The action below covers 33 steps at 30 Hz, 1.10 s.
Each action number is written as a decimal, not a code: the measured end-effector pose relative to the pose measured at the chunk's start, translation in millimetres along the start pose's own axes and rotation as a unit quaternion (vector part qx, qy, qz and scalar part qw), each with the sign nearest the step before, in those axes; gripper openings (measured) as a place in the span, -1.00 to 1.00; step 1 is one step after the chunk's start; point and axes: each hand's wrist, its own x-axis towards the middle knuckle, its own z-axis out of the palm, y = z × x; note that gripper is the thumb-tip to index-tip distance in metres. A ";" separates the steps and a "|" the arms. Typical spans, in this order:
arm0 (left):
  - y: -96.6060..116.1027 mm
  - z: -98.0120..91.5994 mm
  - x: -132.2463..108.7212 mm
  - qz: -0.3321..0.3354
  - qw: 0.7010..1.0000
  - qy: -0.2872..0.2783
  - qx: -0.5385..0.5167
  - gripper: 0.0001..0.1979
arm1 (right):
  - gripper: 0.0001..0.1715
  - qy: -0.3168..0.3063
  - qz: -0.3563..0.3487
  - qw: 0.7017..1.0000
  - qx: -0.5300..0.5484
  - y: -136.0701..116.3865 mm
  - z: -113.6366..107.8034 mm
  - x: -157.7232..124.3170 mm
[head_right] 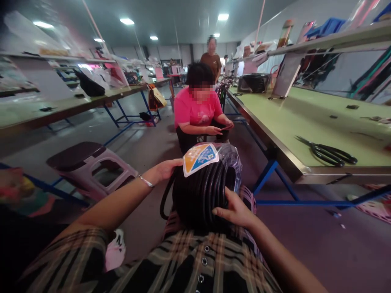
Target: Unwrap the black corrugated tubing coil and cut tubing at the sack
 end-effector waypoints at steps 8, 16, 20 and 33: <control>-65.9 17.4 -1.9 0.105 0.986 -0.027 -0.127 -0.24 | -0.10 -0.008 0.025 0.994 -0.108 3.3 -27.2 -29.2; -75.5 47.0 -2.8 0.069 0.988 -0.083 -0.112 -0.37 | -0.24 0.034 -0.119 0.908 -0.401 -81.4 -63.6 34.4; -82.5 51.0 0.3 0.108 0.987 -0.088 -0.083 -0.33 | -0.58 -0.055 -0.203 0.881 -0.424 -81.1 -60.3 59.4; -90.6 96.1 -1.0 0.144 0.987 -0.068 0.007 -0.10 | -0.60 0.237 -0.040 0.868 -0.434 -40.8 -89.2 92.0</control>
